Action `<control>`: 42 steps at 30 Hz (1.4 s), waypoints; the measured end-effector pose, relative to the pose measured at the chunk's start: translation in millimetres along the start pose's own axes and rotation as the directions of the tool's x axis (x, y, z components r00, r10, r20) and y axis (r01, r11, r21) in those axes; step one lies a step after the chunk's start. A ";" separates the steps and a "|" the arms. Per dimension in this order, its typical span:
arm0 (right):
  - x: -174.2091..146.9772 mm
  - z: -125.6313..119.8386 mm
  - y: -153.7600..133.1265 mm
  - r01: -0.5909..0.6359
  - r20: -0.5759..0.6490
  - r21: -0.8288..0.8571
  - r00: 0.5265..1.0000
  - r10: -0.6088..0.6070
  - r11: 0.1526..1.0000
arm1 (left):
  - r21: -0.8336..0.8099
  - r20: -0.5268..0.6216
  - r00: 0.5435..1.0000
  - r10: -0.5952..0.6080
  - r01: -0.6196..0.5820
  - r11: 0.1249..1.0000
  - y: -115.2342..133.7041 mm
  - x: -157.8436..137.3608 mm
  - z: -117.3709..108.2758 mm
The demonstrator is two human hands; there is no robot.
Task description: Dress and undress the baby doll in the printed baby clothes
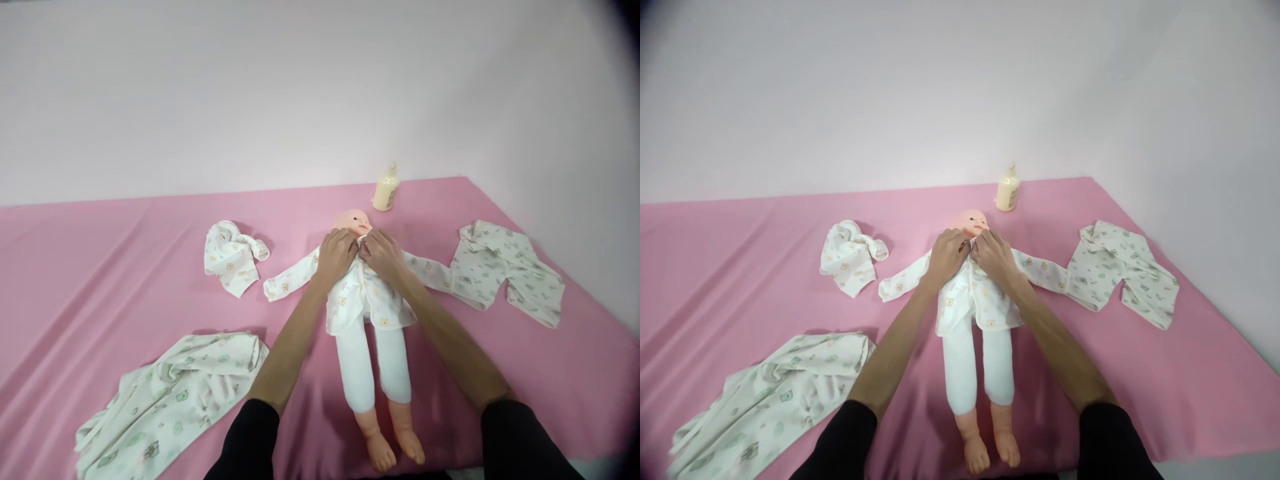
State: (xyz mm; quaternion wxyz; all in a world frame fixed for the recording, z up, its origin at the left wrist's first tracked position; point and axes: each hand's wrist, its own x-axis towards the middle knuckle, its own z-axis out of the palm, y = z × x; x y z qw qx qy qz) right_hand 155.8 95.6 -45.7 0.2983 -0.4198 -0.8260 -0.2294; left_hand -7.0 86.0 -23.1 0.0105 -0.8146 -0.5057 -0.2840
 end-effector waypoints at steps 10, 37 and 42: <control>0.5 -2.7 3.4 0.054 0.035 0.161 0.998 -0.061 0.985 | -0.029 0.069 0.997 0.018 -0.017 0.999 -14.5 -0.6 -2.1; -91.5 -130.3 -55.0 -0.223 0.445 0.430 0.896 0.010 0.875 | 0.244 0.524 0.849 0.064 -0.222 0.944 74.3 -114.8 -89.8; -102.2 -122.5 -65.7 -0.189 0.360 0.327 0.931 0.063 0.926 | 0.456 0.446 0.894 -0.042 -0.186 0.870 75.4 -126.3 -73.8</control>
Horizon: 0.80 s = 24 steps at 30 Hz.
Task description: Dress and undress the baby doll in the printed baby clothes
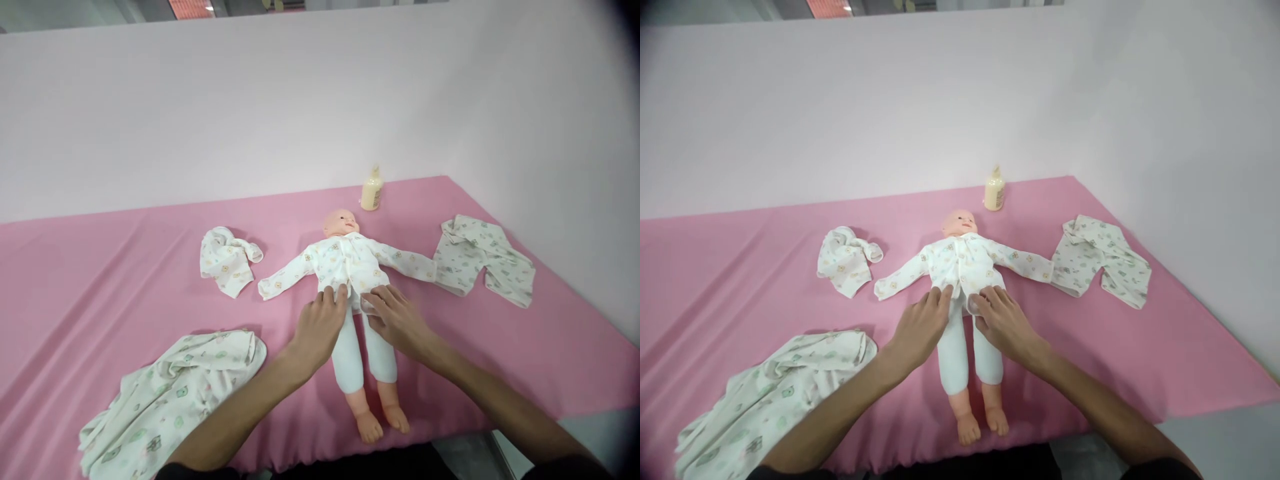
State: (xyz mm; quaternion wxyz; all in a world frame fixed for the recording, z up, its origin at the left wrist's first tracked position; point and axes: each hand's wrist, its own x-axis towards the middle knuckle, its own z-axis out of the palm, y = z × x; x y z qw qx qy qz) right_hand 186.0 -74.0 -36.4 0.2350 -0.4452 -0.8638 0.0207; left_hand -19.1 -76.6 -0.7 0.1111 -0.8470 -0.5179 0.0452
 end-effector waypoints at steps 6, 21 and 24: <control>6.7 7.1 6.4 -0.084 -0.155 0.069 0.983 0.094 0.994 | 0.101 -0.095 0.995 0.007 0.003 0.995 -12.8 -0.7 4.4; 12.8 0.1 -2.9 0.048 -0.122 0.217 0.992 -0.021 0.975 | 0.007 -0.502 0.830 0.245 -0.279 0.960 5.5 5.4 23.1; 3.5 5.1 -3.9 0.093 -0.038 0.136 0.995 -0.088 0.986 | -0.017 -0.478 0.841 0.256 -0.299 0.954 12.1 -0.2 30.7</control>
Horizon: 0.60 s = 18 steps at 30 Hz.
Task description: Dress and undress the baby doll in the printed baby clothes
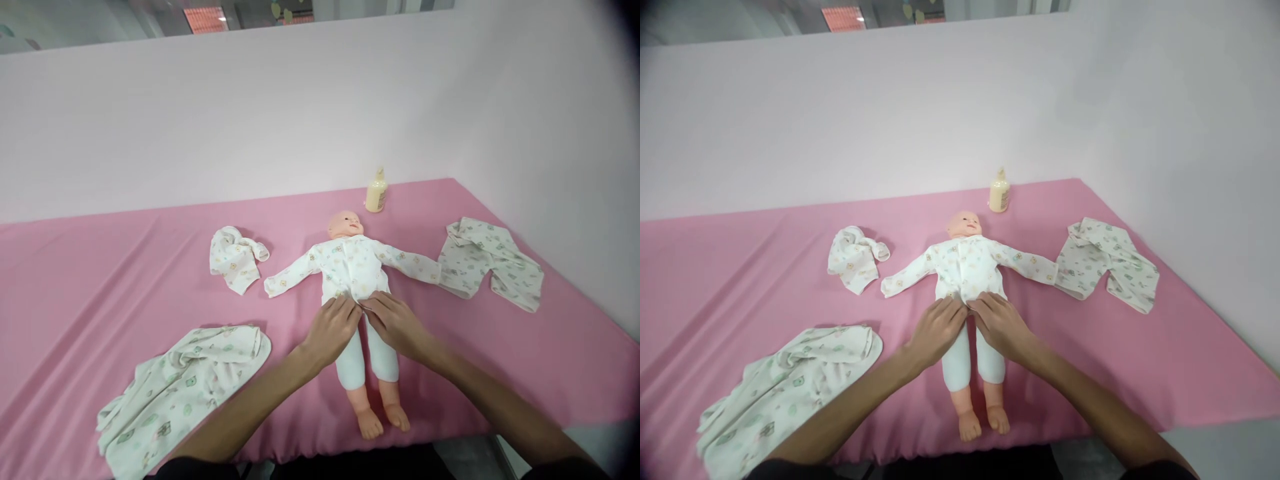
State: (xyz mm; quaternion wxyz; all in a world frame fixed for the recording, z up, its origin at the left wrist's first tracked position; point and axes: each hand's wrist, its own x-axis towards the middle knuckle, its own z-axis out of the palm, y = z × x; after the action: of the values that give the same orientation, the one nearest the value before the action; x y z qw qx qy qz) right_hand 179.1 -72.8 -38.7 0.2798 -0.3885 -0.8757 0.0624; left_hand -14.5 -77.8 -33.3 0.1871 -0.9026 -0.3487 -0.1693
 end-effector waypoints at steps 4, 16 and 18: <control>-11.3 3.2 -3.2 0.101 0.081 -0.173 0.993 -0.088 0.980 | -0.023 0.101 0.995 -0.019 0.021 1.000 5.2 -6.1 -2.4; -17.4 -5.2 -9.8 0.049 0.071 -0.126 0.997 -0.041 0.991 | -0.214 0.278 0.852 -0.444 0.505 0.836 -58.9 -67.5 -45.9; -17.8 -4.3 -9.1 0.036 0.054 -0.086 0.998 -0.031 0.996 | -0.109 0.339 0.681 -0.649 0.714 0.692 -97.5 -78.9 -40.9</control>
State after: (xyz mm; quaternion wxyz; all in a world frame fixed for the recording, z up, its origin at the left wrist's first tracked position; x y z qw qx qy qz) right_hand 185.1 -92.3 -40.0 0.2403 -0.3837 -0.8911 0.0296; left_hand -144.4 -74.1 -10.6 -0.0469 -0.7354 -0.6613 -0.1400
